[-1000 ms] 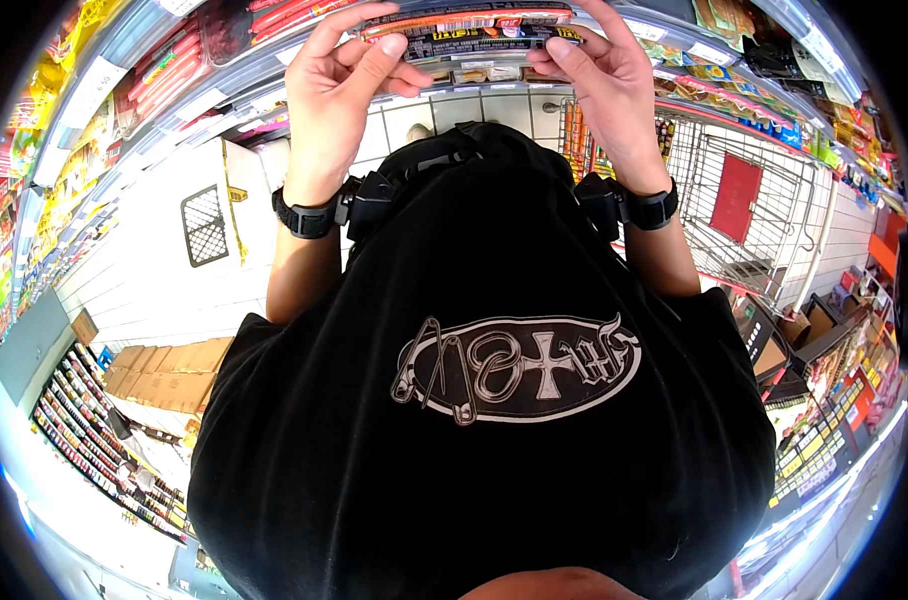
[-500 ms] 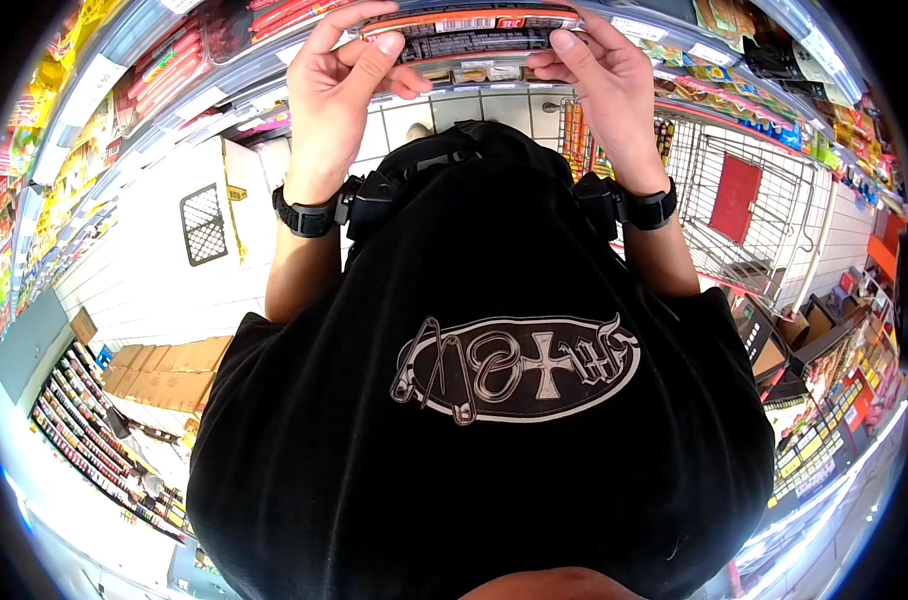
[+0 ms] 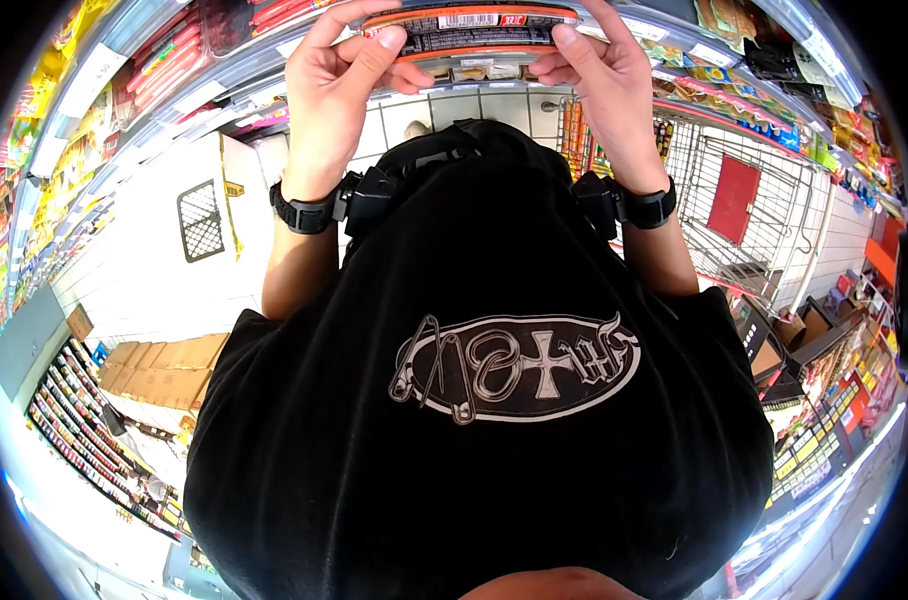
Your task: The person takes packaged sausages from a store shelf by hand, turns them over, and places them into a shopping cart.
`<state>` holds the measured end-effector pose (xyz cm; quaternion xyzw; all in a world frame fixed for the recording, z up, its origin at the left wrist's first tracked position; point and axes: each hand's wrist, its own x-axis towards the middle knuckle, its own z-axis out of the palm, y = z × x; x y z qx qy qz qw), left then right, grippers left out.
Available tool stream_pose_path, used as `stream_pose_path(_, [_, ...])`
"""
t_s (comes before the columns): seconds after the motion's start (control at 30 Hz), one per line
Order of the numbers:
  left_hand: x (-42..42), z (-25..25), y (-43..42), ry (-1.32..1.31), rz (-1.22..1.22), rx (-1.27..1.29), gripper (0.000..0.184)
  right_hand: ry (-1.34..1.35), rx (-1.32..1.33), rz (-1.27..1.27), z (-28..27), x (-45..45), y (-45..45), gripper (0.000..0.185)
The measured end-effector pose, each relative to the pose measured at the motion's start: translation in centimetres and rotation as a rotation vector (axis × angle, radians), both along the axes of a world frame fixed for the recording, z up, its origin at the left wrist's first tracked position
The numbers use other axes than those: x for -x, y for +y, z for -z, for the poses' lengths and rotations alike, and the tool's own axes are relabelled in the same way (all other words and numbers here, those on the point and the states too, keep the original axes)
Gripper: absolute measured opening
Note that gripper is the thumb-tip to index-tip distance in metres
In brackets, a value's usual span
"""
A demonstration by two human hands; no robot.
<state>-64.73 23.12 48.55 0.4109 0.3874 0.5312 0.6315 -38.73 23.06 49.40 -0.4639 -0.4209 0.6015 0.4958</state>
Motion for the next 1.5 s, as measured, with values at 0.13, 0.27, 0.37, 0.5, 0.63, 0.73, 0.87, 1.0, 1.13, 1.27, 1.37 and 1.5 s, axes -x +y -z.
stream_pose_path(0.13, [0.1, 0.1, -0.2, -0.006, -0.011, 0.019, 0.026, -0.045, 0.024, -0.007, -0.1, -0.1, -0.1, 0.054])
stream_pose_path(0.27, [0.4, 0.5, -0.1, -0.001, 0.024, -0.014, 0.026, -0.054, 0.076, -0.022, -0.5, -0.1, -0.1, 0.048])
stream_pose_path(0.37, [0.3, 0.3, -0.2, 0.008, 0.024, 0.006, 0.026, -0.029, 0.073, -0.024, -0.5, -0.1, -0.2, 0.046])
stream_pose_path(0.5, [0.2, 0.2, -0.2, 0.006, 0.019, 0.019, 0.026, -0.032, 0.069, -0.029, -0.4, -0.1, -0.1, 0.045])
stream_pose_path(0.63, [0.2, 0.2, -0.3, 0.003, 0.017, 0.011, 0.027, 0.005, 0.051, -0.053, -0.2, -0.2, -0.2, 0.042])
stream_pose_path(0.73, [0.3, 0.4, -0.3, -0.001, 0.021, 0.003, 0.028, 0.003, 0.028, -0.066, -0.1, -0.2, -0.3, 0.038])
stream_pose_path(0.87, [0.5, 0.7, -0.3, -0.022, 0.035, -0.013, 0.029, 0.012, 0.015, -0.048, 0.1, -0.2, -0.4, 0.033])
stream_pose_path(1.0, [0.0, 0.2, -0.2, -0.040, 0.037, -0.031, 0.034, 0.023, 0.036, -0.022, 0.5, -0.3, -0.5, 0.031])
stream_pose_path(1.13, [0.0, -0.1, -0.3, 0.019, 0.054, -0.029, 0.043, 0.035, 0.027, 0.003, 0.7, -0.4, -0.6, 0.031])
stream_pose_path(1.27, [0.0, 0.0, -0.5, 0.011, 0.063, -0.030, 0.049, 0.065, 0.015, 0.020, 0.9, -0.3, -0.7, 0.031])
stream_pose_path(1.37, [0.1, 0.4, -0.5, 0.003, 0.074, -0.047, 0.050, 0.070, -0.009, 0.016, 1.7, -0.6, -0.7, 0.032])
stream_pose_path(1.5, [0.1, 0.4, -0.5, -0.005, 0.084, -0.054, 0.050, 0.079, -0.021, 0.008, 1.6, -0.6, -0.7, 0.033])
